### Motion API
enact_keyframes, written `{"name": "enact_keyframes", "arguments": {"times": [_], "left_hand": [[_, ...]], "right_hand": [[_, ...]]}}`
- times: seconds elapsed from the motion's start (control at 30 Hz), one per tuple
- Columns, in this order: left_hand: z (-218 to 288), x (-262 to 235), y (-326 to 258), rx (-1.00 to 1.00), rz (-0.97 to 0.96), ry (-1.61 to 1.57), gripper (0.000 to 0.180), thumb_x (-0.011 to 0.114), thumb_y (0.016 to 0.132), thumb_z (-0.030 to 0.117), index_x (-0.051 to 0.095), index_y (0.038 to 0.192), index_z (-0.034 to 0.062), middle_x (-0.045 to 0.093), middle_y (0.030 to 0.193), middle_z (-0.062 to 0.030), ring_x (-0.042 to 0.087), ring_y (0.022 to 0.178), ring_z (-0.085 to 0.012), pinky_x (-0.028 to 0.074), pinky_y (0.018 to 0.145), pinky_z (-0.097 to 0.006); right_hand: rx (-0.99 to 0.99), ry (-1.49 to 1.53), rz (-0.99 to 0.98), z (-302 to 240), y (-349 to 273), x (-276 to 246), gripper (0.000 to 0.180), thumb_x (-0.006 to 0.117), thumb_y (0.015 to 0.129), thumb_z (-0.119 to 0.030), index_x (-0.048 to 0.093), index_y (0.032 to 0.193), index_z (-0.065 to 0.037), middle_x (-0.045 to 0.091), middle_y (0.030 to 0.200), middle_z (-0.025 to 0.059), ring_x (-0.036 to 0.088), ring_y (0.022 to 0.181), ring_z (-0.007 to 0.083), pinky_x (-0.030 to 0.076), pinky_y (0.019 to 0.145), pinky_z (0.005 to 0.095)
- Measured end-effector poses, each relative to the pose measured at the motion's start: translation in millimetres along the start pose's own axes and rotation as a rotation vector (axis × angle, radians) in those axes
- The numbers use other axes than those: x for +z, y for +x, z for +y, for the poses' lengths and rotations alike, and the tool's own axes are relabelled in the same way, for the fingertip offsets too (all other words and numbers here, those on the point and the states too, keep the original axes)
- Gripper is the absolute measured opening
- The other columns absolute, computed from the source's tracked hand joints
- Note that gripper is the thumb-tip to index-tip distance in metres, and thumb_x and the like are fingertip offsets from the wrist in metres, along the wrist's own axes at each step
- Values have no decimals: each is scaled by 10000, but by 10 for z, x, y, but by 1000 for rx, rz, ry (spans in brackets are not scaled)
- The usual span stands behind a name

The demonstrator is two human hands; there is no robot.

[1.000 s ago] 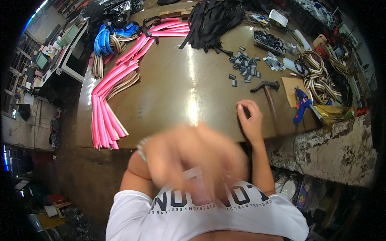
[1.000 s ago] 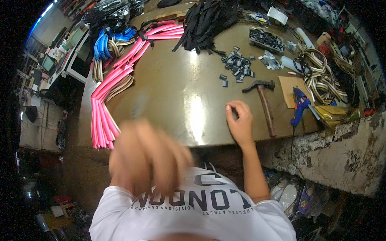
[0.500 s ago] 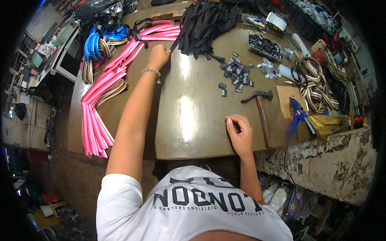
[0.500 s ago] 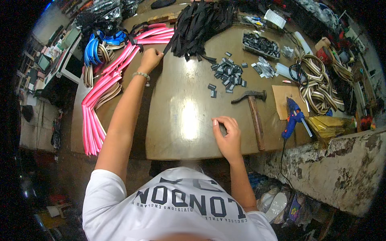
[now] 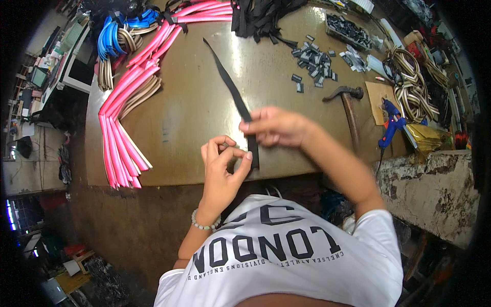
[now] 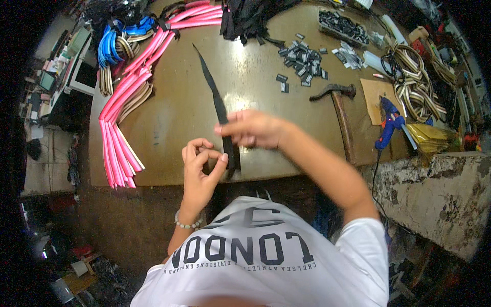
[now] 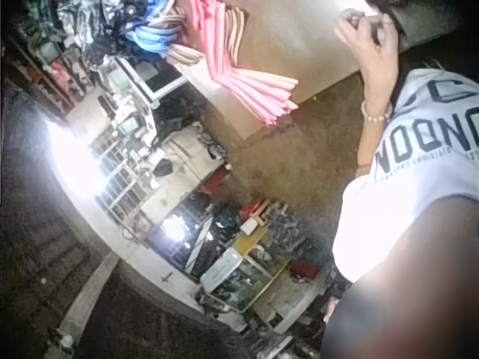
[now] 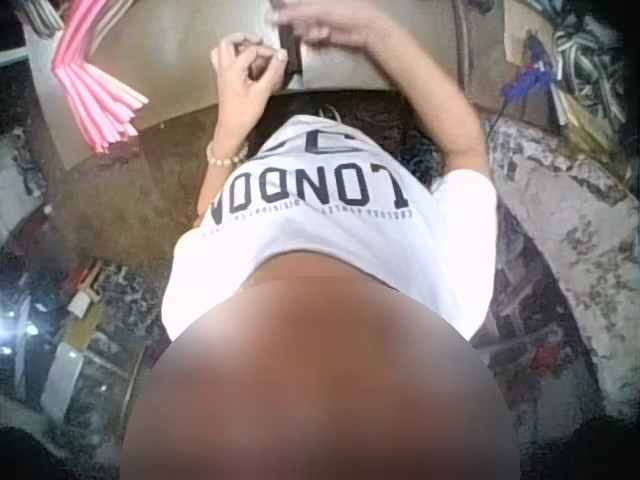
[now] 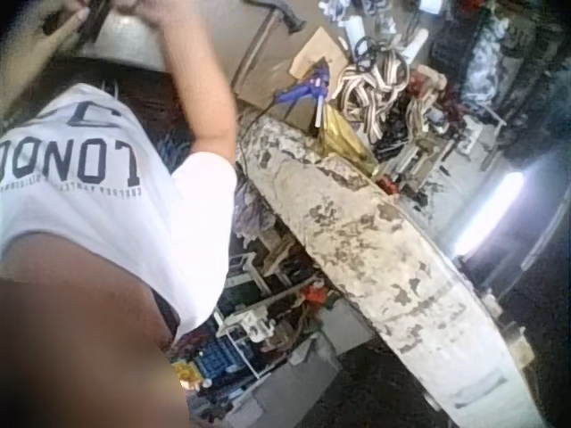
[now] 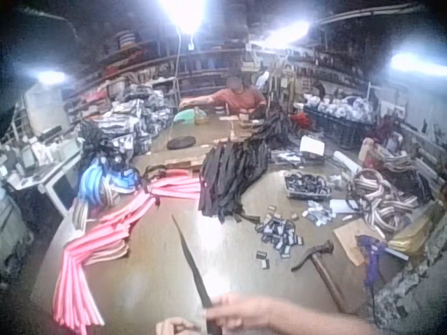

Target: The person assembles pink and black straps by applying hot glue and attaching small metal buckles. They repeatedly pick up straps, apply glue, fold the straps, insert buckles, and press them into place on a workbench.

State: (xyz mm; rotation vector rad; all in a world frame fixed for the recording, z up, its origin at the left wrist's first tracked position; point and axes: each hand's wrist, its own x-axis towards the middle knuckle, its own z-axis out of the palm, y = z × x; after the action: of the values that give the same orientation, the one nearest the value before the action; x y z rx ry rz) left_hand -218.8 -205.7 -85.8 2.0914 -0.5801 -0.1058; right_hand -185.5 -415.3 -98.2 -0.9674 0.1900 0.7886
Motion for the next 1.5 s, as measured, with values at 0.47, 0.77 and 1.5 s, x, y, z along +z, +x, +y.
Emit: {"name": "enact_keyframes", "arguments": {"times": [0.47,0.77,1.5], "left_hand": [[-178,38,-266,96,-35,319,218,806,746,213,649,844,98,503,1128,-86,431,1174,-312,211,1118,-532],[-327,-138,-48,216,-39,321,308,730,845,257,696,1145,199,507,1296,-128,408,1288,-368,233,1126,-566],[-398,-105,34,256,-151,445,534,800,723,425,674,1231,322,447,1444,-114,342,1372,-390,203,1151,-597]], "right_hand": [[-871,-1400,936,-833,1074,-973,332,743,829,-285,721,989,5,726,833,146,703,777,284,542,747,395],[-976,-835,1326,138,-1016,-245,217,749,878,-221,691,901,-13,651,838,41,585,780,122,471,753,271],[-628,-729,642,-48,-1122,-67,477,696,913,-258,475,1277,-44,659,998,82,629,827,139,522,743,298]]}}
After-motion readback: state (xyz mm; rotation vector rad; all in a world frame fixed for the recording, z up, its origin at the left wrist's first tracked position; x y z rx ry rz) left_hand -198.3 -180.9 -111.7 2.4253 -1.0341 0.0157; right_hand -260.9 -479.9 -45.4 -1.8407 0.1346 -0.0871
